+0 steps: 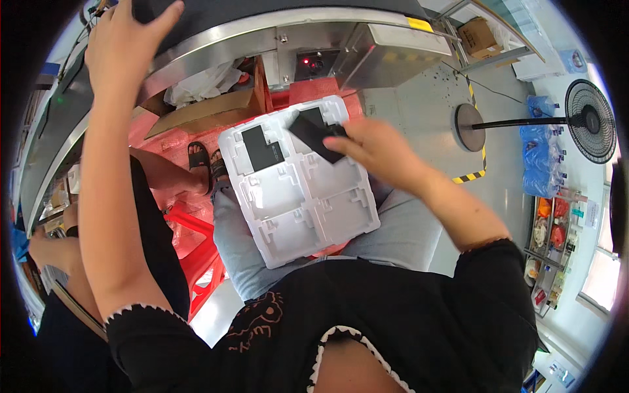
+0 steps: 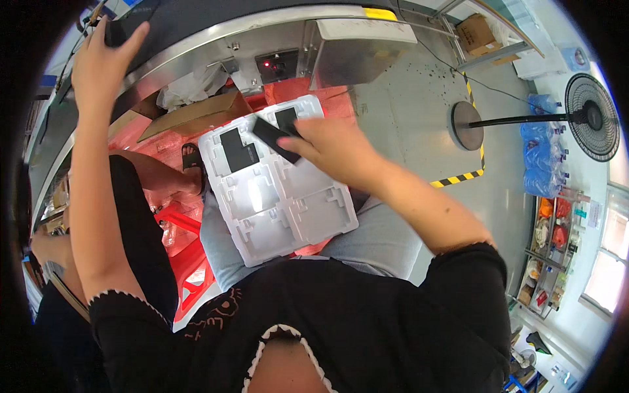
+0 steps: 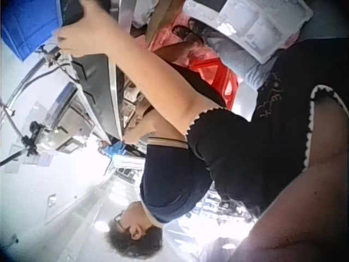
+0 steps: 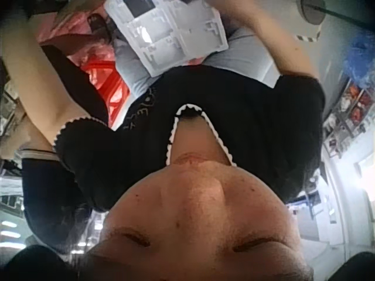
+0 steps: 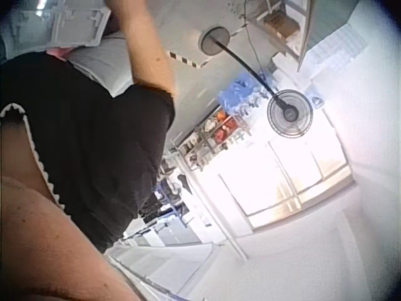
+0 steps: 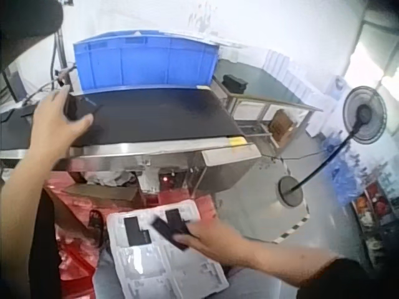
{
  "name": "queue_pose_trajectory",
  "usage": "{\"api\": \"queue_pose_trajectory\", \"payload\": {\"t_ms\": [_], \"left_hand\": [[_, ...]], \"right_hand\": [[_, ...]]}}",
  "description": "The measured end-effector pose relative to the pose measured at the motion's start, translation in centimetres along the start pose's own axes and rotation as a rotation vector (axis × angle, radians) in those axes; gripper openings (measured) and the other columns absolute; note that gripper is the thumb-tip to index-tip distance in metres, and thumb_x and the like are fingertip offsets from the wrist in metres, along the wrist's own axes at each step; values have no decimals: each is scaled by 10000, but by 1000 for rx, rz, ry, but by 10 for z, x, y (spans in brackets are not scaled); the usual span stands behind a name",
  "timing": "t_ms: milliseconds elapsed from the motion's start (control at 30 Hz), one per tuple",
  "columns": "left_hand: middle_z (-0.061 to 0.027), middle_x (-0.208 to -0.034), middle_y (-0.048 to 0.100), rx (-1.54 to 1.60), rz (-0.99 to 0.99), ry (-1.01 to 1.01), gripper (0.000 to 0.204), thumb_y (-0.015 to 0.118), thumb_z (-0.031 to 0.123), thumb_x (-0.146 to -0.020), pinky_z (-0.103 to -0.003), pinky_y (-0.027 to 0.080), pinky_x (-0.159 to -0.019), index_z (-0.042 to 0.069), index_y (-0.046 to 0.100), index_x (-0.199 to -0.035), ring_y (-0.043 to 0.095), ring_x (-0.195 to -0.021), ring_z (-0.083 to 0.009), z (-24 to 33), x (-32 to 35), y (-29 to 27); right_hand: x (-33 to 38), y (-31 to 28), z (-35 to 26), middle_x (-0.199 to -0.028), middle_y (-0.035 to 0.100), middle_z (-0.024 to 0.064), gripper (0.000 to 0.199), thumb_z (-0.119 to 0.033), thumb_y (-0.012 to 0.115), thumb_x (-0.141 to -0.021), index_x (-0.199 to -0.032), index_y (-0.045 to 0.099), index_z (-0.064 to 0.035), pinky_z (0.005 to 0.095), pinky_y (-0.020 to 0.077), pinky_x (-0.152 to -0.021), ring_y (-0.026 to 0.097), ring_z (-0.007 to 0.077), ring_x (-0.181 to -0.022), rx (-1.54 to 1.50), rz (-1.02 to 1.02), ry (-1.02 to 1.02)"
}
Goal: Packing black electronic components into white plastic trays and passing them to another worker on a conveyor belt.
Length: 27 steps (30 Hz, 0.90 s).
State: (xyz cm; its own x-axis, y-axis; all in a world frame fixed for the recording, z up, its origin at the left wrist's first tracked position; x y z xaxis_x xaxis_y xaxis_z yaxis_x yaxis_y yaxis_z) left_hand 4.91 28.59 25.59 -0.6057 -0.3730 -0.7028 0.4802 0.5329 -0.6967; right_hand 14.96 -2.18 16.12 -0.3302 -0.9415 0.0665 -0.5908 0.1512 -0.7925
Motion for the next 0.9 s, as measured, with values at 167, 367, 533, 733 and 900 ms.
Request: {"api": "queue_pose_trajectory", "payload": {"t_ms": [167,367,533,733,900], "left_hand": [[-157,-1190,530,594,-26,333,736,753,391,-648,-437,381,-884,27,500,-1236,503,-1067,-321,79,101,-66],[-156,-1306,396,746,-587,350,797,774,269,-592,-467,325,-937,45,424,-1271,416,-1127,-335,106,235,-55],[-152,-1370,336,708,-774,356,705,695,269,-707,-490,262,-1019,33,388,-1297,336,-1245,-333,107,294,-26],[-138,-1464,208,685,-950,380,526,495,206,-881,-481,139,-1093,16,328,-1343,208,-1350,-299,115,314,-22],[-170,-1463,191,698,-896,371,539,463,191,-882,-482,112,-1096,11,294,-1361,190,-1355,-312,116,320,-18]], "right_hand": [[84,92,90,-707,568,200,460,-427,532,-862,-698,542,2,436,421,-609,561,359,-679,-70,36,464],[60,105,75,-680,609,159,562,-534,451,-858,-692,590,-15,425,477,-602,608,331,-653,283,-184,459],[64,115,80,-626,595,133,448,-450,554,-817,-645,593,-37,406,470,-520,601,296,-563,279,159,363],[83,107,75,-638,525,143,293,-243,599,-837,-667,537,-13,402,417,-554,532,326,-600,-10,292,199],[37,46,28,-618,503,120,231,-181,635,-820,-684,556,-12,347,394,-524,488,270,-547,-135,358,-58]]}}
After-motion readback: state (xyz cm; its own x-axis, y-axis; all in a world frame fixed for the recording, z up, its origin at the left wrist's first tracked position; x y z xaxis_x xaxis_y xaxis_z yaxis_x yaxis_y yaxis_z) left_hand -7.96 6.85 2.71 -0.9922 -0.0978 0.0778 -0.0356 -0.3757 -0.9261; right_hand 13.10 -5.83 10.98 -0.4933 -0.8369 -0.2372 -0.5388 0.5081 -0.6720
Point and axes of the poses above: each hand's wrist, its own x-axis away from the middle knuckle, its own y-axis out of the palm, z = x × y, the point moved 2 cm from there along -x, towards the middle knuckle
